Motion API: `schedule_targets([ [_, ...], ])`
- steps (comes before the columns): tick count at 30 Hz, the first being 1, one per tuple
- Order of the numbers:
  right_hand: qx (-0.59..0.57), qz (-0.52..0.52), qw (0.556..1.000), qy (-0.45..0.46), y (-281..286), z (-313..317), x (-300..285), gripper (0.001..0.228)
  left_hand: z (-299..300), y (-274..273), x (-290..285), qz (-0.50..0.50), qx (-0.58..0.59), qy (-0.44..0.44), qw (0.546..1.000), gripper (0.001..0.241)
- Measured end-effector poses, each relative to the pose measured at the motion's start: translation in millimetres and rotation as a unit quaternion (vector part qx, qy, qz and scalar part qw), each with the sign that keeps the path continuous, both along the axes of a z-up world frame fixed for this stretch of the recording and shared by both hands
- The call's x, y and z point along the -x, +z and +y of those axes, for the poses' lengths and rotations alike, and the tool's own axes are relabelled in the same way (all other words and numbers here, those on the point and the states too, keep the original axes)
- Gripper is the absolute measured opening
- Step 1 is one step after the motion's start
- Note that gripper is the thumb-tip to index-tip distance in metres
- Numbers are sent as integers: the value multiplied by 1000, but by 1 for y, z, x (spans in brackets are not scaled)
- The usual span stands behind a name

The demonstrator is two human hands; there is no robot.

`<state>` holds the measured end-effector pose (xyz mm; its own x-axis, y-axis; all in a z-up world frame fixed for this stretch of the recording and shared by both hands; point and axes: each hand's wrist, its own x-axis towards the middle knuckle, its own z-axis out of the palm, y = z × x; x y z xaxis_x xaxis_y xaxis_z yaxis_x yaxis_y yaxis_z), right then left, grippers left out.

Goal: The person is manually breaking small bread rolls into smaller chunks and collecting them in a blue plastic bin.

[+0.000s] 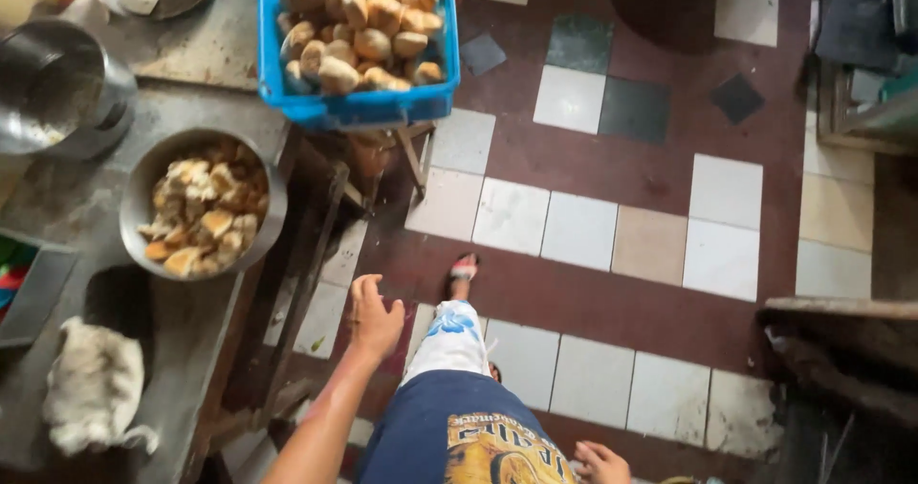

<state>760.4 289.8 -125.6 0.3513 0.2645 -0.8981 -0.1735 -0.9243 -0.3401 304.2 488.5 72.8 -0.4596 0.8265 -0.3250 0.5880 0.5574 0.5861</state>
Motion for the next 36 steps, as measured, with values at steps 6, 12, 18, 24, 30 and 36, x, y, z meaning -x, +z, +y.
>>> schedule_targets([
  [6, 4, 10, 1000, 17, 30, 151, -8, 43, 139, -41, -15, -20, -164, -19, 986, 40],
  [12, -4, -30, 991, -130, 42, 279, -50, 41, 306, -13, -24, -50, -265, -74, 960, 47],
  [18, -32, 97, 993, -65, -40, 321, -116, 47, 424, 67, -35, -26, -259, -60, 964, 34],
  [24, 31, -77, 963, 257, -27, 461, -65, 29, 471, 55, -38, -33, -295, 3, 955, 27],
  [30, 110, -158, 695, 692, -41, 634, -123, 52, 504, 28, -32, 48, -271, 131, 952, 26],
  [36, 116, -295, 487, 814, 42, 830, -149, 37, 567, 73, -34, 134, -249, 208, 936, 30],
])
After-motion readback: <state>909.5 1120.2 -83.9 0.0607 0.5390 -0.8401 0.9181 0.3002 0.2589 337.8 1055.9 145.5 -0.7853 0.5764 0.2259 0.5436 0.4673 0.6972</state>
